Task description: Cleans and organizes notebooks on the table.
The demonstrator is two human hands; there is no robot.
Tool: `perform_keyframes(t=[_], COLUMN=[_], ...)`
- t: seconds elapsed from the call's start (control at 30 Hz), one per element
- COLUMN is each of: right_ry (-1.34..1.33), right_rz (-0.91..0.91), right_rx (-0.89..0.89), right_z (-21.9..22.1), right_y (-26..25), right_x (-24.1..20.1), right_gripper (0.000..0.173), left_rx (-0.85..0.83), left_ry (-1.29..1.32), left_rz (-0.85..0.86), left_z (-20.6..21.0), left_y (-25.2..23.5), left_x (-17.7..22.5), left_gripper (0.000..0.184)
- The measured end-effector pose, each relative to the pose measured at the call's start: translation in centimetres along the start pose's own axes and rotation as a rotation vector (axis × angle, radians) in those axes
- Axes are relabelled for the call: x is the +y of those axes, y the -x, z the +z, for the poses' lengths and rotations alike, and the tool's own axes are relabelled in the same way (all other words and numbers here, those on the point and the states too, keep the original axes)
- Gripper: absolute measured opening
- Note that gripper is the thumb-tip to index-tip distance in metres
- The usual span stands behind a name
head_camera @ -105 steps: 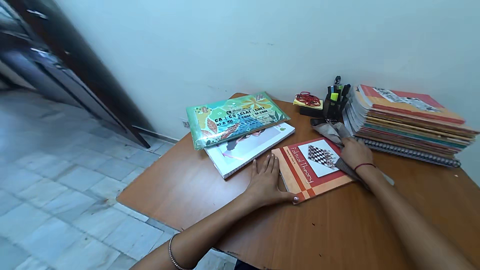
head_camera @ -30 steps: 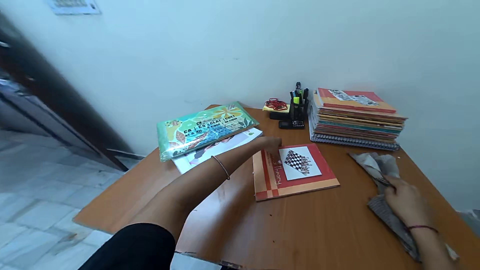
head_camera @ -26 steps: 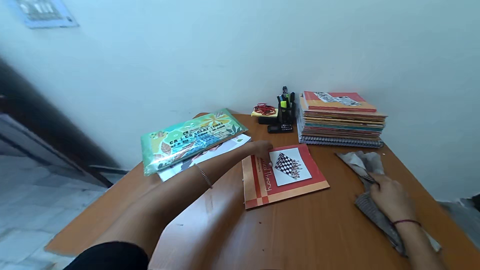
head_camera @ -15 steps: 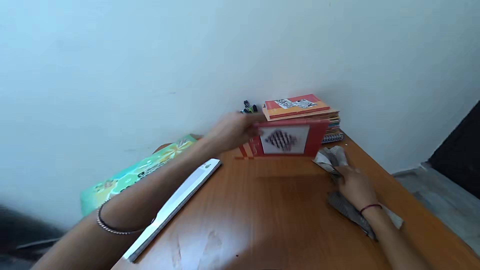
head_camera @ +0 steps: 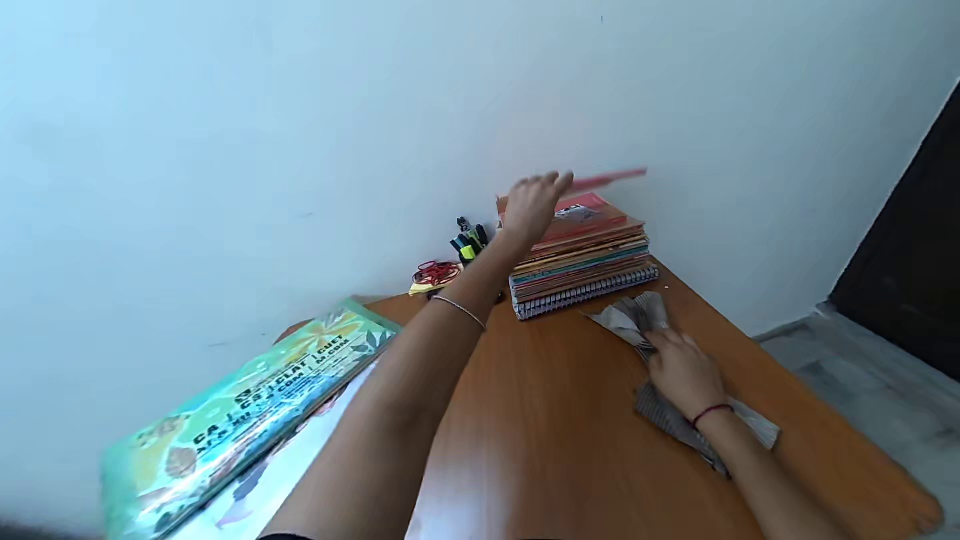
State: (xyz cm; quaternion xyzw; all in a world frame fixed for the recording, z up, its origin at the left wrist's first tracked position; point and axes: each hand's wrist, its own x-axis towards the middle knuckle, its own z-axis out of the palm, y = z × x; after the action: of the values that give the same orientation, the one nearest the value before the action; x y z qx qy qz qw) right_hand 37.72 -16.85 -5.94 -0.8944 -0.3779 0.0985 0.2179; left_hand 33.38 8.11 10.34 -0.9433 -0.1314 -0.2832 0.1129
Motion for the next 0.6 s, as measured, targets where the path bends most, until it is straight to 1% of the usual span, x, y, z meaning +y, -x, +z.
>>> perform_keyframes(t=[0.07, 0.13, 0.17, 0.23, 0.3, 0.37, 0.47, 0.6], right_ry=[-0.01, -0.007, -0.005, -0.002, -0.003, -0.002, -0.003, 0.007], right_rz=[0.004, 0.016, 0.017, 0.01, 0.001, 0.0, -0.005, 0.006], right_rx=[-0.028, -0.066, -0.075, -0.078, -0.068, -0.064, -0.051, -0.051], right_z=[-0.4, -0.7, -0.8, -0.8, -0.7, -0.6, -0.5, -0.5], right_y=[0.0, 0.0, -0.1, -0.2, -0.3, -0.3, -0.3, -0.2], right_x=[-0.2, -0.4, -0.4, -0.4, -0.5, -0.5, -0.5, -0.6], right_gripper=[0.041, 0.042, 0.042, 0.043, 0.042, 0.042, 0.042, 0.042], left_rx=[-0.158, -0.325, -0.376, -0.435, -0.491, -0.528, -0.537, -0.548], left_ry=[0.014, 0.09, 0.141, 0.227, 0.265, 0.208, 0.127, 0.12], left_rz=[-0.011, -0.102, -0.141, -0.169, -0.197, -0.249, -0.33, -0.329], left_z=[2.8, 4.2, 4.8, 5.4, 5.1, 4.6, 4.5, 4.5], left_y=[1.2, 1.7, 1.6, 1.2, 0.7, 0.3, 0.0, -0.1], left_x=[0.3, 0.4, -0.1, -1.3, -2.1, -1.7, -0.4, -0.5], left_gripper=[0.041, 0.043, 0.041, 0.039, 0.039, 0.039, 0.038, 0.038])
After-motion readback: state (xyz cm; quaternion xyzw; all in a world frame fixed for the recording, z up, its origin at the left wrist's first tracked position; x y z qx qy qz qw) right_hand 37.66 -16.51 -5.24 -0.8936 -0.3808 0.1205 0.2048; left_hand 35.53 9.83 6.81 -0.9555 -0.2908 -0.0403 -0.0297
